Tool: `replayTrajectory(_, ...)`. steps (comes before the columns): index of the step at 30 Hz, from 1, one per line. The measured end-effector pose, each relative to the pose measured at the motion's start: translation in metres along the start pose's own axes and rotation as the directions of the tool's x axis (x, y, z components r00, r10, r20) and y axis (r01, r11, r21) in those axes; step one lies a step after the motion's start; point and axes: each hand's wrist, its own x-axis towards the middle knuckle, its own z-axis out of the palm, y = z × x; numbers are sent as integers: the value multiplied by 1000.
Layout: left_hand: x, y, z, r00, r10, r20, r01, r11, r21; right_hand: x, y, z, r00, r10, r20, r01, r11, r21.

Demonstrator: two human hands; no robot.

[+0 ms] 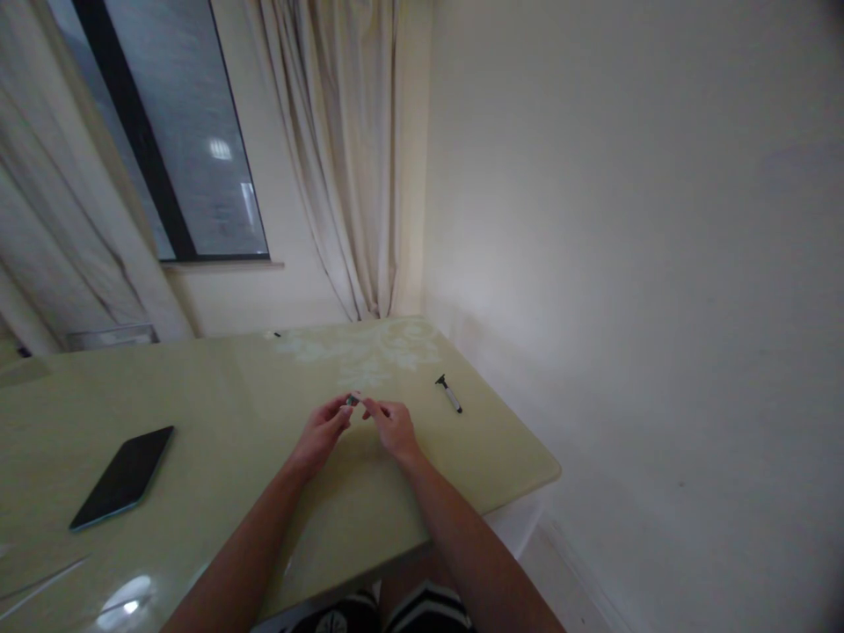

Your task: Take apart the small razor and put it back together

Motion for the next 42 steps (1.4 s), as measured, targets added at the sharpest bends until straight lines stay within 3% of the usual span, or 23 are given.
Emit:
replayTrajectory(2, 0, 1, 0, 1000, -11, 3, 11, 1000, 10, -1, -1, -1, 998, 15, -56, -17, 999, -30)
replayTrajectory(7, -1, 2, 1, 1000, -16, 23, 16, 1000, -1, -1, -3, -4, 997, -17, 78, 11, 997, 78)
replayTrajectory(10, 0, 2, 0, 999, -38, -1, 38, 999, 22, 0, -4, -5, 1000, -4, 3, 4, 999, 54)
replayTrajectory(14, 1, 2, 0, 1000, -13, 3, 13, 999, 38, 1, -1, -5, 999, -9, 35, 5, 996, 92)
replayTrajectory(19, -1, 2, 3, 1000, -6, 31, 4, 998, 69, 2, 2, -6, 1000, -15, -12, 15, 998, 67)
replayTrajectory(24, -2, 1, 3, 998, 12, 64, -10, 999, -32, 0, -2, -8, 989, -6, 145, -16, 989, 149)
replayTrajectory(29, 0, 1, 2, 999, -14, 37, 14, 1000, -6, 0, -6, -8, 1000, 9, 30, -11, 996, 91)
replayTrajectory(42, -4, 8, 9, 999, -9, 52, 6, 998, 58, -3, -3, -7, 997, 20, -78, -27, 996, -86)
